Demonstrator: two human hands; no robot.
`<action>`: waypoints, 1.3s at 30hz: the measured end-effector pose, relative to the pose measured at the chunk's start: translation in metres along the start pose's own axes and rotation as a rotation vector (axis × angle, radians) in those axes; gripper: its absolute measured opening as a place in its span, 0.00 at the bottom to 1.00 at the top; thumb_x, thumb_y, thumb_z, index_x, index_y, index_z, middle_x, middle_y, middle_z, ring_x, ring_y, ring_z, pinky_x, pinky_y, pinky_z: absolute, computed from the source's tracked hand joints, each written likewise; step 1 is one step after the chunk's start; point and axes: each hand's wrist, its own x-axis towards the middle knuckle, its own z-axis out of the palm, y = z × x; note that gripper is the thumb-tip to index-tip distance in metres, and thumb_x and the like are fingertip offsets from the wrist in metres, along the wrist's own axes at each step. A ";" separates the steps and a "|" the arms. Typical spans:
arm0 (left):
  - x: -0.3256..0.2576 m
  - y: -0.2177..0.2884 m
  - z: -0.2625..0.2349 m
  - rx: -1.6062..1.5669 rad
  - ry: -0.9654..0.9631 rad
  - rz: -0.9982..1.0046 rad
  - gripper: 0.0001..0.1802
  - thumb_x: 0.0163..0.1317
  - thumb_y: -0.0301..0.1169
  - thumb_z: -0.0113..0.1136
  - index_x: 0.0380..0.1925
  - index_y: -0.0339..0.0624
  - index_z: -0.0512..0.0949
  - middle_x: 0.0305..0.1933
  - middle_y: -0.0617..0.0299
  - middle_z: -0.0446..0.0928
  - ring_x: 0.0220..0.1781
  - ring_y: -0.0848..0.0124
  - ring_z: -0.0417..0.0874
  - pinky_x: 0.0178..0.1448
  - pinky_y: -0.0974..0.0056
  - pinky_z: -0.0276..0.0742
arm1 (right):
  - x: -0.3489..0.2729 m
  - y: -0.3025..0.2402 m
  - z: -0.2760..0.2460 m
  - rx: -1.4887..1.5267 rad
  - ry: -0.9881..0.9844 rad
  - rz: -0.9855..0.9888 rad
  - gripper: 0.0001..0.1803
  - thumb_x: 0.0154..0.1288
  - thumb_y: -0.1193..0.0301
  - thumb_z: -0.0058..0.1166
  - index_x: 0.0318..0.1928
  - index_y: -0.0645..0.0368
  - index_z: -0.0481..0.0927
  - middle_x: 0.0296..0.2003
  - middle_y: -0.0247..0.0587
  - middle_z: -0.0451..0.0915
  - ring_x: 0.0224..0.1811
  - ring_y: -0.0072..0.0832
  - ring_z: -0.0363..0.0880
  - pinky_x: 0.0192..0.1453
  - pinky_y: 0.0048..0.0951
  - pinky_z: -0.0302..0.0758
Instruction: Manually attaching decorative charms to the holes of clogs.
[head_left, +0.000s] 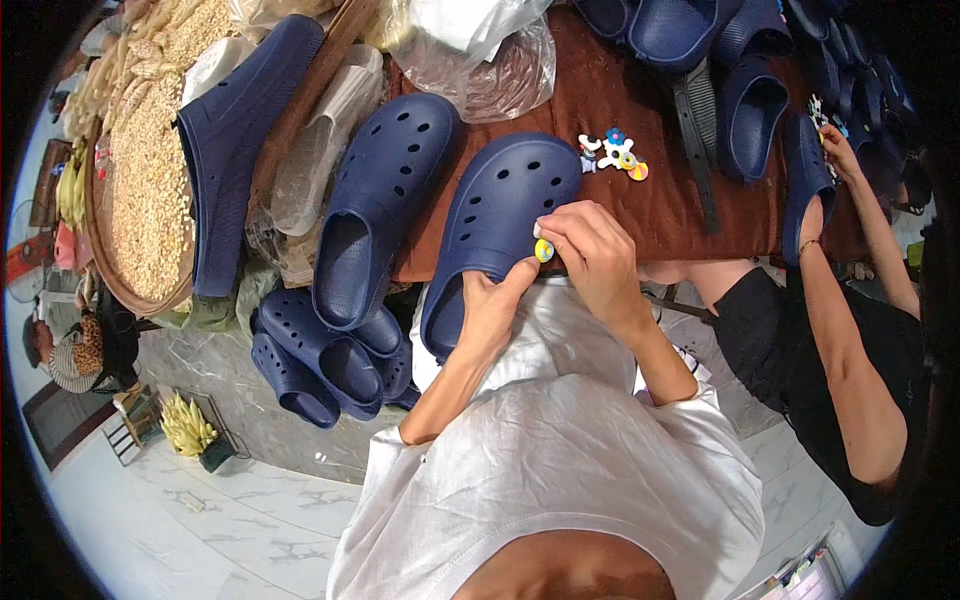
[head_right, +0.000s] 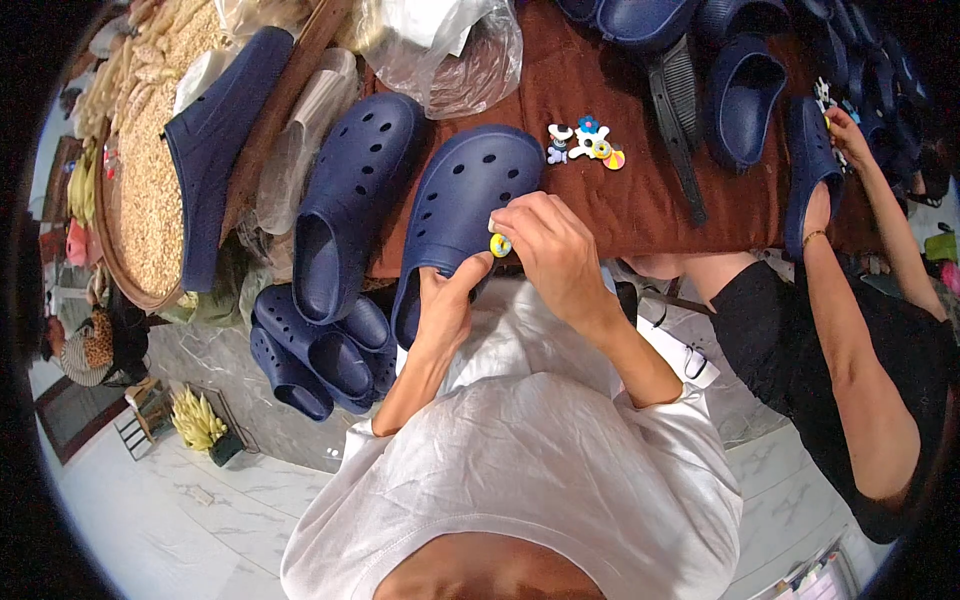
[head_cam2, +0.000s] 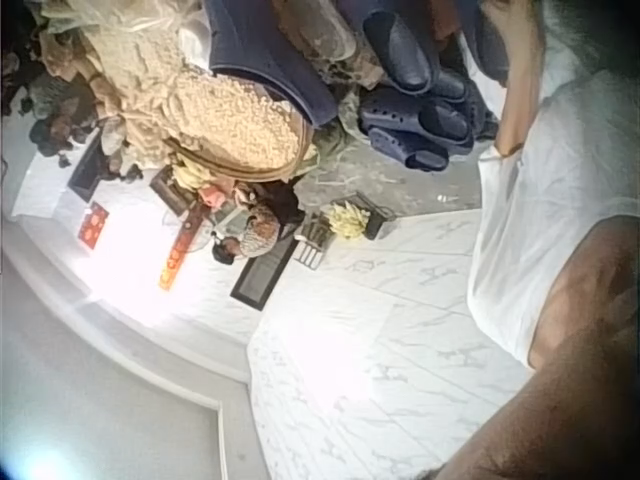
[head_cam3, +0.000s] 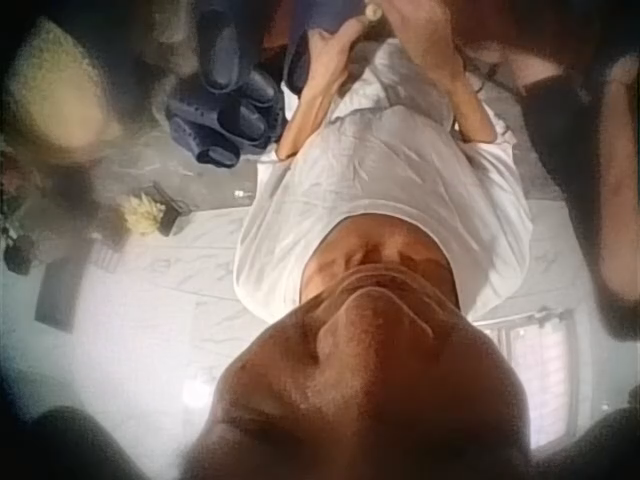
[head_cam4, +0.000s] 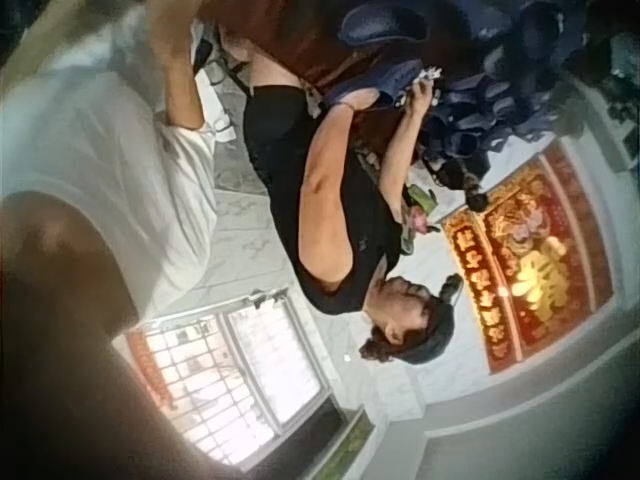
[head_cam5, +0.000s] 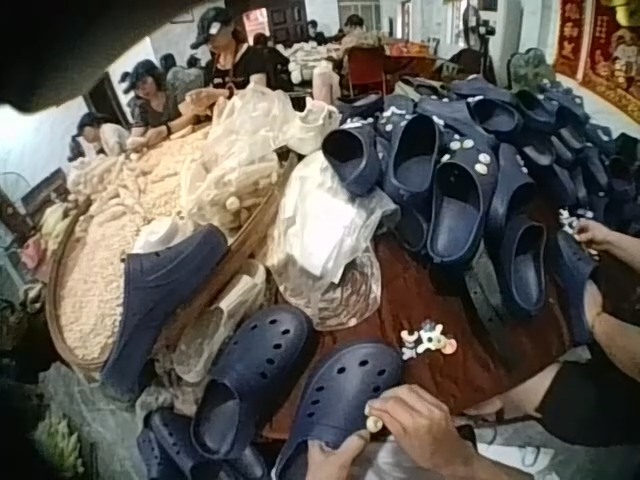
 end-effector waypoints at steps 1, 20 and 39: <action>0.000 0.000 0.000 -0.004 -0.010 0.012 0.22 0.59 0.22 0.64 0.54 0.29 0.73 0.48 0.59 0.80 0.46 0.73 0.81 0.52 0.68 0.77 | 0.000 0.002 -0.001 0.004 -0.014 -0.007 0.04 0.61 0.78 0.60 0.37 0.63 0.82 0.34 0.42 0.80 0.35 0.40 0.81 0.43 0.36 0.78; 0.006 -0.001 -0.007 0.020 -0.117 0.032 0.23 0.59 0.24 0.66 0.54 0.30 0.74 0.49 0.58 0.80 0.48 0.72 0.81 0.54 0.67 0.78 | -0.032 0.004 0.019 0.349 0.076 0.286 0.10 0.68 0.77 0.58 0.49 0.62 0.81 0.40 0.41 0.80 0.41 0.27 0.82 0.44 0.27 0.80; 0.010 -0.008 -0.013 0.010 -0.109 0.000 0.28 0.59 0.25 0.65 0.59 0.28 0.70 0.56 0.53 0.77 0.55 0.69 0.80 0.61 0.64 0.75 | -0.039 0.005 0.019 0.497 -0.037 0.433 0.12 0.67 0.74 0.61 0.47 0.64 0.75 0.38 0.41 0.79 0.40 0.25 0.84 0.43 0.25 0.81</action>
